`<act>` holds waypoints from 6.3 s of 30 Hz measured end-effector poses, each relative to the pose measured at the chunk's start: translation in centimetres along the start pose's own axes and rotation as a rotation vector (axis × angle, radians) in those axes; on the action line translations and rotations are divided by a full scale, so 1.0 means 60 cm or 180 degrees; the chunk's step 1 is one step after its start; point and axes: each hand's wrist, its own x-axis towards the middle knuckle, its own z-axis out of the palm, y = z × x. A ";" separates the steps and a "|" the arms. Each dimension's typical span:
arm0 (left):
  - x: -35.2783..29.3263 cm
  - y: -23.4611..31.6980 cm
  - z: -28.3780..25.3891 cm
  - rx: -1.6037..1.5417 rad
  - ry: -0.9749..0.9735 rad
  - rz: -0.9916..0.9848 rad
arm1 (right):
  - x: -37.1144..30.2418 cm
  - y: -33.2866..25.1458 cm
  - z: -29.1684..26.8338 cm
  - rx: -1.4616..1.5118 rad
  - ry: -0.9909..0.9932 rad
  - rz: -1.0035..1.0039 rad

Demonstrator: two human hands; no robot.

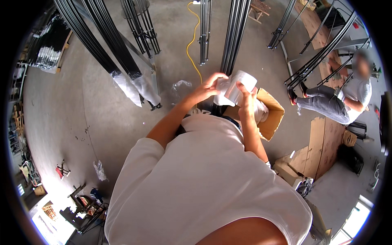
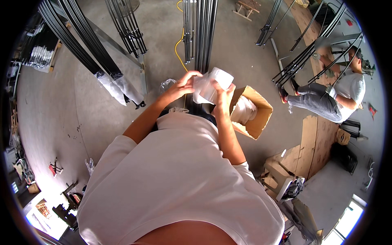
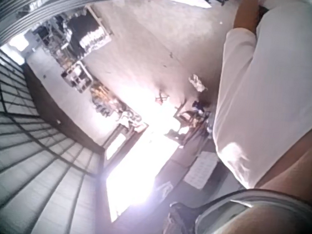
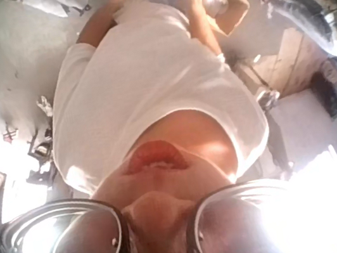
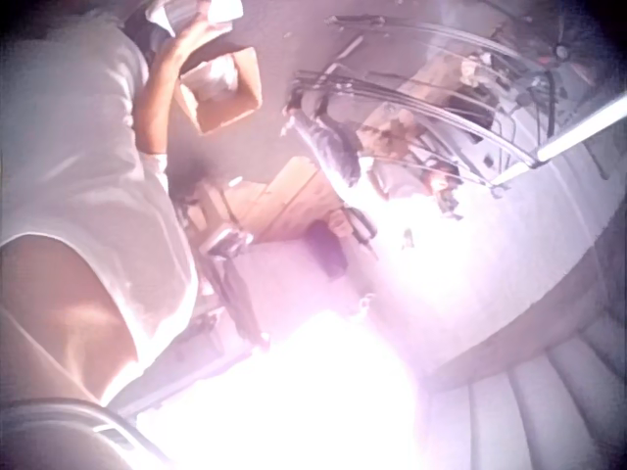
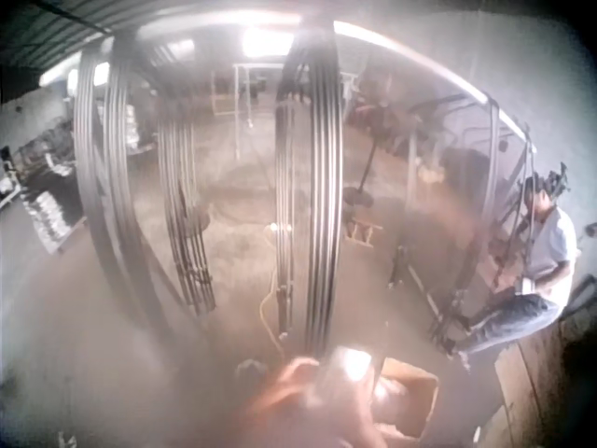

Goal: The person wraps a bundle of long black metal rods with white protective paper and clear plastic film. They hold the rods vertically, tear off sheets of paper from a box, and wrap them around the bundle before securing the assembly with plastic wrap. The person works in a warehouse environment with other metal parts visible in the background.

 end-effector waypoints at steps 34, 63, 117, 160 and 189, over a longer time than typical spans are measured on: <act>0.010 0.011 -0.006 -0.0188 0.0003 -0.0719 | 0.021 -0.019 -0.039 0.0208 -0.1111 0.0281; 0.020 -0.083 -0.060 -0.0335 0.0954 -0.0445 | 0.041 0.004 -0.019 -0.0882 -0.0501 -0.0582; -0.059 -0.001 -0.018 -0.0337 0.1086 -0.0888 | 0.172 0.018 0.137 0.0244 -0.4103 0.0999; -0.113 -0.040 0.006 -0.0952 0.1475 -0.0696 | 0.129 -0.030 0.243 -0.0489 -0.5747 -0.0276; -0.071 0.044 -0.077 0.1154 0.3130 -0.0395 | 0.053 0.056 0.139 -0.0199 -0.3031 0.0166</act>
